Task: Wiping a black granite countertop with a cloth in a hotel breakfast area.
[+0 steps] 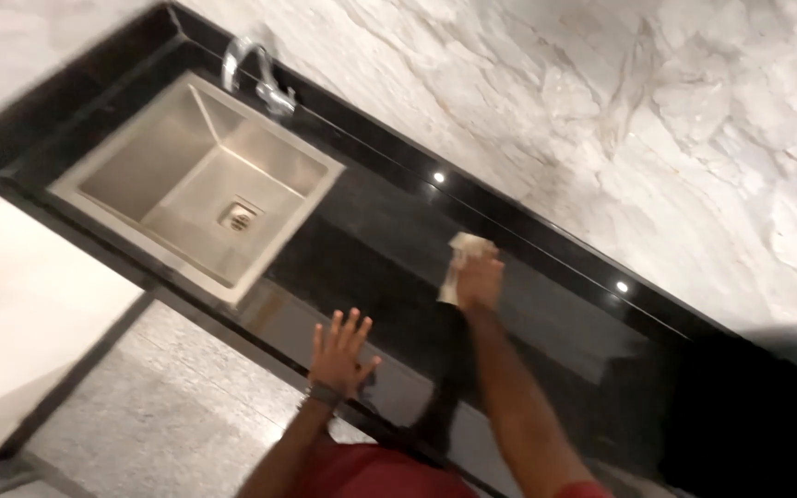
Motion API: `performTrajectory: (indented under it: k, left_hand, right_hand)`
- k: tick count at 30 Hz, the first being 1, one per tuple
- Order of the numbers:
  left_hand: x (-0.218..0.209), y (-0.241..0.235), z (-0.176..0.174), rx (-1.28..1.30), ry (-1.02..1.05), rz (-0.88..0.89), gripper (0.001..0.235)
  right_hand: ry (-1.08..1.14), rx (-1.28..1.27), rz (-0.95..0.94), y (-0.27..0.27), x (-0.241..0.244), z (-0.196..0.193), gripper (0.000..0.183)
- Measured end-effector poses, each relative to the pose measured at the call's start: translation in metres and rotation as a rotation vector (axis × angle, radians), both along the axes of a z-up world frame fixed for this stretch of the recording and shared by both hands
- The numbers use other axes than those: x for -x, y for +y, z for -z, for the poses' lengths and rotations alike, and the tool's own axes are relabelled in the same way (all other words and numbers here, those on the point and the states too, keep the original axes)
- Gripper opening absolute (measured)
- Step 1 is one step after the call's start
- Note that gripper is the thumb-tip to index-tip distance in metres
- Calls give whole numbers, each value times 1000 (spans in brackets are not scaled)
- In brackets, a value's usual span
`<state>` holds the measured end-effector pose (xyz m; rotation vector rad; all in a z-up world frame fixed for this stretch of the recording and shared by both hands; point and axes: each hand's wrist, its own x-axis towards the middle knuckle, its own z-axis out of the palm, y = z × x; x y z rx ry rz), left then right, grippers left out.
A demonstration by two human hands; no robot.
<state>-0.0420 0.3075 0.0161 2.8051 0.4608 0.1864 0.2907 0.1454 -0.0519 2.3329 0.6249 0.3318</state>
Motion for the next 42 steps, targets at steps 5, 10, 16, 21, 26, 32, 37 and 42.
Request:
performTrajectory:
  k: [5, 10, 16, 21, 26, 32, 37, 42]
  left_hand:
    - [-18, 0, -43, 39, 340, -35, 88]
    - [-18, -23, -44, 192, 279, -118, 67]
    - [-32, -78, -27, 177, -273, 404, 69]
    - [-93, -96, -10, 153, -228, 756, 80]
    - [-171, -114, 1, 272, -284, 1082, 85]
    - [-175, -121, -34, -137, -406, 869, 69]
    - [-128, -122, -15, 125, -194, 430, 81]
    - [-152, -133, 2, 174, -256, 484, 83]
  right_hand:
    - [597, -817, -643, 75, 137, -56, 56]
    - [1099, -1183, -735, 1, 208, -90, 49]
    - [763, -1290, -481, -111, 195, -114, 35]
    - [290, -1581, 150, -179, 204, -112, 32]
    - [-141, -1652, 650, -237, 252, -89, 34]
    - [-12, -1287, 374, -232, 260, -99, 37]
    - [43, -1228, 464, -224, 257, -96, 45]
    - [-4, -1160, 431, -205, 242, -106, 44]
